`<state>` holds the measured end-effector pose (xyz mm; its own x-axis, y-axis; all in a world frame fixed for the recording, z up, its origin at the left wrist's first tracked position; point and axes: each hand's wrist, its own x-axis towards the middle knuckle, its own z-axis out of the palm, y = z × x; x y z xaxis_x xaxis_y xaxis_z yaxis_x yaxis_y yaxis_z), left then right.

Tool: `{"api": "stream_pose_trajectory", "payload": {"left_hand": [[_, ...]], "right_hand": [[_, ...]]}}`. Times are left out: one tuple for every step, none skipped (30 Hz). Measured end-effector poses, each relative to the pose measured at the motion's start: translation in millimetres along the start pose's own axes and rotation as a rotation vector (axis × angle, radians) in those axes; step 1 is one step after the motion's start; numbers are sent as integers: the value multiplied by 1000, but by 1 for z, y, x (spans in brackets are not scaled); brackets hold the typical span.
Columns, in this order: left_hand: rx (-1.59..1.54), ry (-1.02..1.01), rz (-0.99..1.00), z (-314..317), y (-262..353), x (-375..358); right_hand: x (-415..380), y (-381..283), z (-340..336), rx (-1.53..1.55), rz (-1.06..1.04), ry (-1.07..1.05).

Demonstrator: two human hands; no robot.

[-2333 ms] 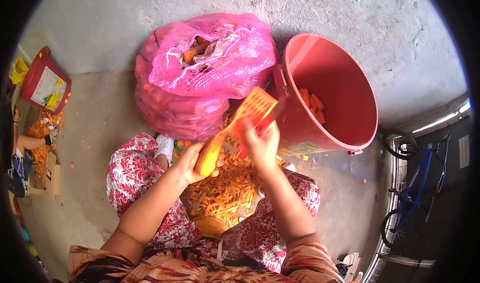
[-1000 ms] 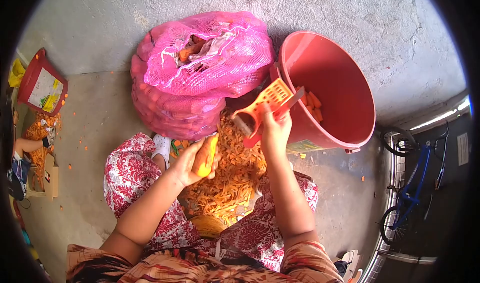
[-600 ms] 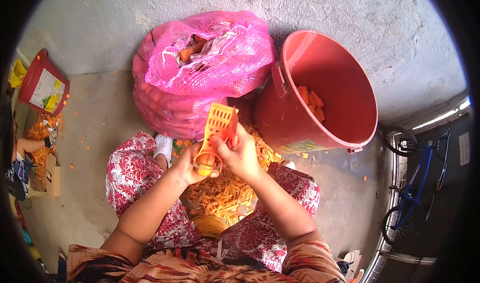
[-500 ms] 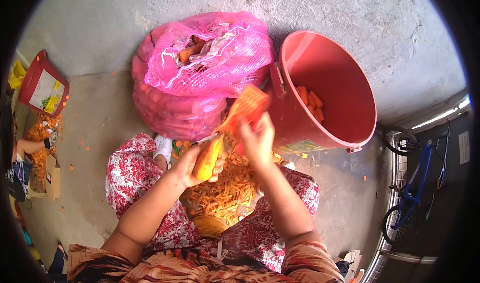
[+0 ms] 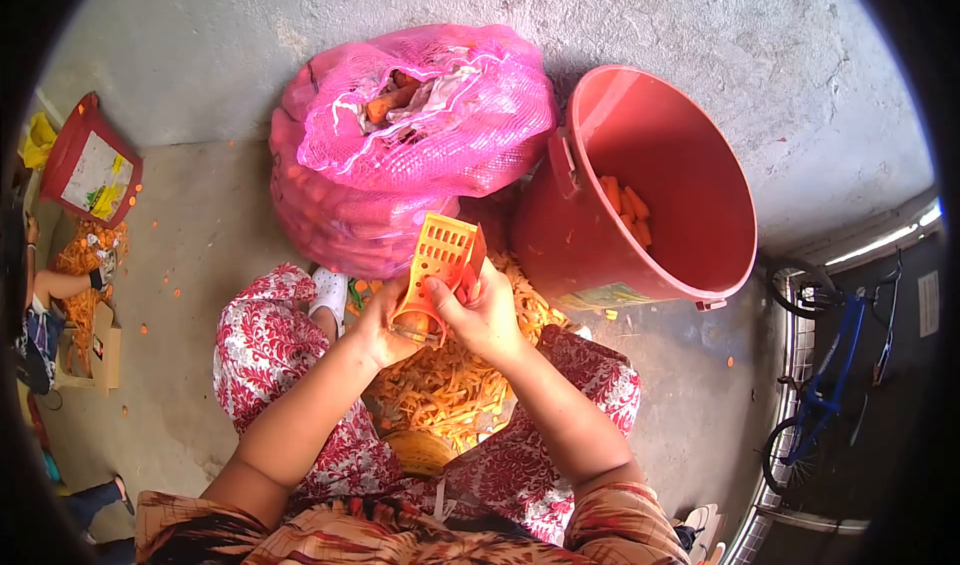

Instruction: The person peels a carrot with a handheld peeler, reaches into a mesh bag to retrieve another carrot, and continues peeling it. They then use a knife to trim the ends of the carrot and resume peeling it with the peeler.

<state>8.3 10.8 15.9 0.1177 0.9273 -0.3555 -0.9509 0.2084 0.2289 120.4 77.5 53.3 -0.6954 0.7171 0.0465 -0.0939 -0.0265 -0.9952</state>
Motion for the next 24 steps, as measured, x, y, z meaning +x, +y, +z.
{"api": "stream_pose_trajectory", "payload": {"left_hand": [[-25, 113, 23, 6, -1, -1], [-9, 109, 26, 6, -1, 0], [8, 104, 29, 4, -2, 0], [24, 99, 32, 1, -3, 1], [50, 28, 3, -5, -3, 2], [75, -43, -26, -11, -2, 2], [101, -115, -56, -16, -1, 1], [107, -140, -106, -19, -1, -1], [112, -165, -157, -17, -1, -4], [116, -193, -209, -15, -2, -6], [116, -166, -217, -14, -5, -6], [118, -137, -221, -13, -6, -5], [117, -105, -221, -13, -7, -5], [76, -30, -188, -17, -6, -3], [94, 6, -154, -16, -5, -2], [116, 42, -123, -15, -4, 0], [139, 78, -95, -13, -3, 1], [116, 59, -71, -9, -2, -3], [77, 17, -90, -10, -2, -3], [39, -26, -109, -12, -3, -3], [-1, -69, -128, -14, -3, -2], [-16, -44, -158, -14, -5, -2], [62, -63, -175, -14, -4, -2], [140, -82, -191, -12, -3, -3]], "right_hand": [[0, 1, 0, -1, 2, -11], [0, 2, -1, -1, 4, -22], [0, 2, -1, -7, 8, -27], [0, 1, -1, -13, 12, -33], [-1, 1, -1, -19, 16, -39], [1, 3, -2, -40, -38, 48], [4, 7, -4, -60, -93, 136], [8, 9, -5, -81, -147, 225], [16, 1, -16, -12, -20, 364], [29, 7, -34, -73, -77, 488], [38, 19, -57, -11, -139, 521], [39, 14, -58, -27, -164, 558], [39, 9, -58, -42, -186, 590], [33, 7, -51, -20, -163, 515], [24, -6, -36, -58, -87, 427], [16, -6, -30, -58, -61, 292], [11, -4, -25, -59, -36, 159], [7, -2, -16, -46, -34, 130], [6, 1, -9, -34, -31, 102], [5, 2, -6, 22, -18, 72], [4, 3, -4, 79, -4, 41], [4, 3, -5, 61, 0, 28], [3, 3, -6, 42, 4, 14], [4, 1, -8, -8, -2, 70]]}}
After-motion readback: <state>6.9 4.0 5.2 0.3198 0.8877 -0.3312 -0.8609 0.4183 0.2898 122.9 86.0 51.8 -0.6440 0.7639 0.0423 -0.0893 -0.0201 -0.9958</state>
